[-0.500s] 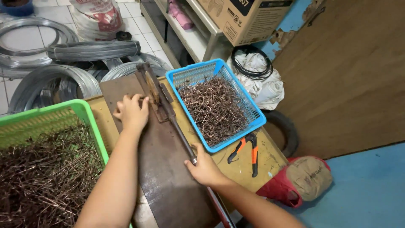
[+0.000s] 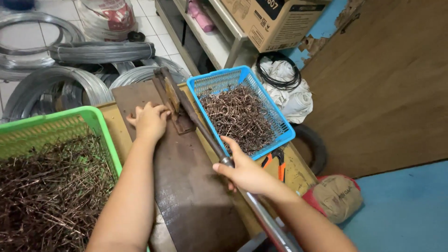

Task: Using a manual bending jig to shape small metal wire pieces into clips.

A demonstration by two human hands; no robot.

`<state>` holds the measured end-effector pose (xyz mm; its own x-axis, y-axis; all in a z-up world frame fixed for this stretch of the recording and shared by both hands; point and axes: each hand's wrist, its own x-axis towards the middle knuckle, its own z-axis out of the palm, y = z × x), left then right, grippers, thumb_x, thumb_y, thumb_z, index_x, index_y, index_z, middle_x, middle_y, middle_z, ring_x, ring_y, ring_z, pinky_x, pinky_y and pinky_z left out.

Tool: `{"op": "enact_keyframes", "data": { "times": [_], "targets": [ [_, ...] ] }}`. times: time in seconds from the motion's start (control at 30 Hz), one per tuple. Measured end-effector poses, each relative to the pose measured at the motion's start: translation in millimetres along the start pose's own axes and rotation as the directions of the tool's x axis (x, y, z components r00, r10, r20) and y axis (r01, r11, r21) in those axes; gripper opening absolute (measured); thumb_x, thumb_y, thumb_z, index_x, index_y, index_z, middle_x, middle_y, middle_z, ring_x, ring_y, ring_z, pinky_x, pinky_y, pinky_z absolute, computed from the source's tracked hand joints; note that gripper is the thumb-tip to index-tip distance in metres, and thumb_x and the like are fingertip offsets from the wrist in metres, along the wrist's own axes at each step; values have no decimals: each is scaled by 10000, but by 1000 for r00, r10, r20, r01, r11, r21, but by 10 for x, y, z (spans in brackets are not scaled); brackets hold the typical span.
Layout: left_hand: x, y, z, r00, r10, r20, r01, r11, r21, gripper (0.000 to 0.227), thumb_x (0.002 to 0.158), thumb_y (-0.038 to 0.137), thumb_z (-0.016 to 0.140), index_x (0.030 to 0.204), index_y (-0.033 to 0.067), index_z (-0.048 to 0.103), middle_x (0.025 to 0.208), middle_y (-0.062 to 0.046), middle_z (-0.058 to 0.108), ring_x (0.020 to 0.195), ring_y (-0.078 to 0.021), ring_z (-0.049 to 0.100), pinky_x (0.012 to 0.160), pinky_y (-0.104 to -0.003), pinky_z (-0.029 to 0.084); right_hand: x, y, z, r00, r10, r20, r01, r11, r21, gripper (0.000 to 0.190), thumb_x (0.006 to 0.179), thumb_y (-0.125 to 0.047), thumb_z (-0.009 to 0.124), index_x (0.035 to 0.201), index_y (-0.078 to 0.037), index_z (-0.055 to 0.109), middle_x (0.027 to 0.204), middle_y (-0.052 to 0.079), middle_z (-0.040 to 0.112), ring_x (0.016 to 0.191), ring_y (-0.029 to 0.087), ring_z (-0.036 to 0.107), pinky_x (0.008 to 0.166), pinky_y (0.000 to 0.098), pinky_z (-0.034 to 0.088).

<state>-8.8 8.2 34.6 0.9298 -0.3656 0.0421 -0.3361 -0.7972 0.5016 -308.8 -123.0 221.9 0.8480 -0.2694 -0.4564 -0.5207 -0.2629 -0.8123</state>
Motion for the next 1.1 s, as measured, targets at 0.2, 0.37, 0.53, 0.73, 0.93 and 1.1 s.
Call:
{"op": "enact_keyframes", "data": {
  "times": [0.2,0.37,0.53,0.73,0.93,1.1],
  "targets": [
    [-163,123,-306,916,-5,402,-12,999,39,256,1050,426,686,1250,365,832,1561,-70,658,1474,-421,508,1203,-805,177,-128,-459,-57,1000,26,3,-26,997,-75,828,987,-114,701,1697,-171,280,946,196,694,467,218,701,398,306,628],
    [-139,-131,-340,916,-44,399,5,995,100,217,1019,379,705,1161,344,864,1303,-58,822,1357,-392,668,1175,-733,289,79,179,92,1000,-18,-11,17,997,-70,877,984,-80,724,1710,-192,245,1005,236,678,474,226,687,402,301,621],
    [-148,-535,-662,928,-123,351,42,972,230,279,1013,376,684,1229,336,857,1318,-76,841,1350,-387,704,1196,-720,279,321,864,298,997,-51,-50,48,997,-64,824,1012,-129,708,1703,-232,271,1057,263,667,518,241,699,428,294,622],
    [-214,-550,-1271,964,-140,227,64,948,313,312,1044,467,612,1245,402,842,1281,2,860,1317,-297,741,1146,-714,317,389,940,424,991,-89,-104,74,988,-137,797,986,-197,727,1683,-259,344,1144,319,682,694,369,770,554,378,661],
    [-259,577,-2005,962,133,238,-3,878,-478,361,965,398,724,1210,155,830,1115,-176,824,1219,-389,709,1080,-538,465,477,1095,497,988,-107,-113,81,974,-213,781,983,-200,714,1674,-224,350,1318,389,662,1214,551,679,962,592,591],
    [375,109,-1407,993,86,86,-30,860,-509,519,1053,589,723,1511,354,659,1349,-8,743,1220,-240,702,958,-431,559,530,1220,506,986,-105,-132,75,974,-212,787,963,-209,734,1663,-248,376,1185,312,744,1115,465,731,875,514,602]
  ]
}}
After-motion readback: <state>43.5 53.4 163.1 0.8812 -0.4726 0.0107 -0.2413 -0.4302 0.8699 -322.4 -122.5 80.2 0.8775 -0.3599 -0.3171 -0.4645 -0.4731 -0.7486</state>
